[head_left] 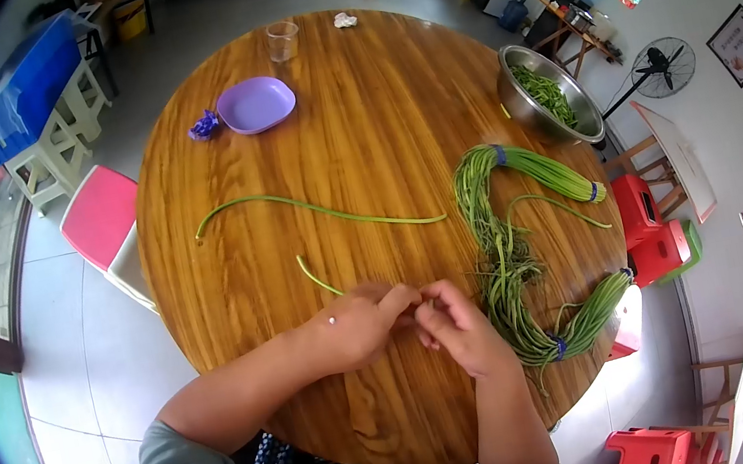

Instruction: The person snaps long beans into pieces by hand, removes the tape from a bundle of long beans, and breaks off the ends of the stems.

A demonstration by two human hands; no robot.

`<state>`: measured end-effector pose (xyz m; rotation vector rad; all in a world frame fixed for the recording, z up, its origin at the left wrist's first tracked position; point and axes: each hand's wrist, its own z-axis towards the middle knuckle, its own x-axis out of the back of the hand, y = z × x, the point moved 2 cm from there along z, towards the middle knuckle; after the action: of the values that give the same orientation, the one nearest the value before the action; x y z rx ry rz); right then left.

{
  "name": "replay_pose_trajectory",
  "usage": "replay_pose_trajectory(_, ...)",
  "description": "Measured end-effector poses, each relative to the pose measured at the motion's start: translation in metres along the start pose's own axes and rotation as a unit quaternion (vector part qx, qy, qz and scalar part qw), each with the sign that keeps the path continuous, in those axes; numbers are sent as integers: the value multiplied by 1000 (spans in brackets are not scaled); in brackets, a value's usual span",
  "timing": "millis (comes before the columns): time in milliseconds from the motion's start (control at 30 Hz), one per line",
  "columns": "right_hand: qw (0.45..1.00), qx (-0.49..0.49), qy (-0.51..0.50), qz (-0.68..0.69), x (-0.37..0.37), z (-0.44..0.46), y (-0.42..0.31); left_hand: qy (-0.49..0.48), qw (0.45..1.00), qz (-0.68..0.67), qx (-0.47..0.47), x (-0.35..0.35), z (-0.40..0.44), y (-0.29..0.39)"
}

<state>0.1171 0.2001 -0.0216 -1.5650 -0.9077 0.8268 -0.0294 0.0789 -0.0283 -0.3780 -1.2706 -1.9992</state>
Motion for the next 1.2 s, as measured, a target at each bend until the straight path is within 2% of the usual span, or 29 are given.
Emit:
replay_pose_trajectory(33, 998, -25, -51, -35, -3, 0, 3, 0, 1000, -20, -3, -3, -1, 0)
replay_pose_trajectory(100, 998, -32, -42, -31, 4, 0, 5, 2, 999, -39, -8, 2, 0, -1)
replay_pose_trajectory(200, 996, -30, -53, -63, 14, -2, 2, -36, 999, 18, -8, 19, 5, -10)
replay_pose_trajectory(267, 992, -36, -75, -92, 10, -4, -2, -52, 994, -18, -92, 21, 4, -16)
replay_pose_trajectory(300, 992, -37, -78, -90, 6, -4, -2, -52, 995, -16, -89, 18, 2, -14)
replay_pose_trajectory(367, 947, 32, -13, -319, -8, -6, -8, -14, 993, 51, -105, 7, 0, -3)
replay_pose_trajectory(400, 937, 41, 46, -344, -18, -6, -15, -15, 993, 51, -103, 6, 0, 1)
replay_pose_trajectory(433, 938, 39, 48, -342, -23, 1, -9, 5, 991, 98, -92, 8, 0, 7)
replay_pose_trajectory(500, 902, 168, 155, -366, -23, 9, 0, 17, 986, 132, -100, 2, 5, 13)
replay_pose_trajectory(533, 898, 171, 173, -365, -24, 12, -1, 62, 985, 132, -90, 2, 7, 10)
replay_pose_trajectory(567, 883, 224, 193, -365, -30, 13, -4, 110, 982, 134, -76, 4, 8, 6)
replay_pose_trajectory(600, 877, 231, 202, -370, -33, 14, -6, 73, 992, 104, -18, 7, 7, 5)
replay_pose_trajectory(633, 873, 235, 209, -374, -36, 13, -8, 72, 992, 105, -18, 11, 8, 10)
replay_pose_trajectory(667, 874, 236, 207, -372, -37, 14, -8, 63, 992, 0, 107, 15, 10, 11)
replay_pose_trajectory(700, 851, 264, 220, -397, -38, 14, -9, 54, 966, -106, 228, 16, 10, 10)
replay_pose_trajectory(733, 826, 291, 233, -422, -39, 14, -11, 57, 966, -104, 228, 15, 9, 4)
replay_pose_trajectory(767, 826, 294, 232, -421, -35, 13, -8, 46, 945, -187, 263, 11, 7, -8)
replay_pose_trajectory(800, 923, 208, 181, -270, -24, 14, -1, 37, 917, -268, 294, 9, 6, -14)
replay_pose_trajectory(833, 980, 113, 119, -109, -19, 16, -2, 42, 918, -264, 293, 11, 8, -13)
replay_pose_trajectory(867, 985, 142, 39, 86, -18, 15, -7, 42, 949, -198, 244, 13, 10, -7)
replay_pose_trajectory(900, 980, 135, 29, 145, -18, 10, -10, 40, 971, -130, 196, 13, 11, -1)
replay_pose_trajectory(933, 974, 133, 22, 184, -19, 7, -14, 45, 970, -127, 202, 11, 12, -2)
replay_pose_trajectory(967, 966, 130, 18, 222, -19, 4, -15, 24, 959, -195, 203, 6, 14, -4)
replay_pose_trajectory(1000, 966, 129, 17, 224, -17, 3, -13, 2, 944, -263, 199, 3, 15, -5)
replay_pose_trajectory(1100, 974, 161, 55, 149, -10, 5, -13, 3, 958, -204, 204, 3, 17, 7)
replay_pose_trajectory(1167, 971, 197, 130, -46, -12, 5, -16, 9, 963, -208, 171, 10, 17, 14)
replay_pose_trajectory(1200, 970, 198, 133, -45, -10, 4, -15, 16, 967, -209, 143, 13, 16, 15)
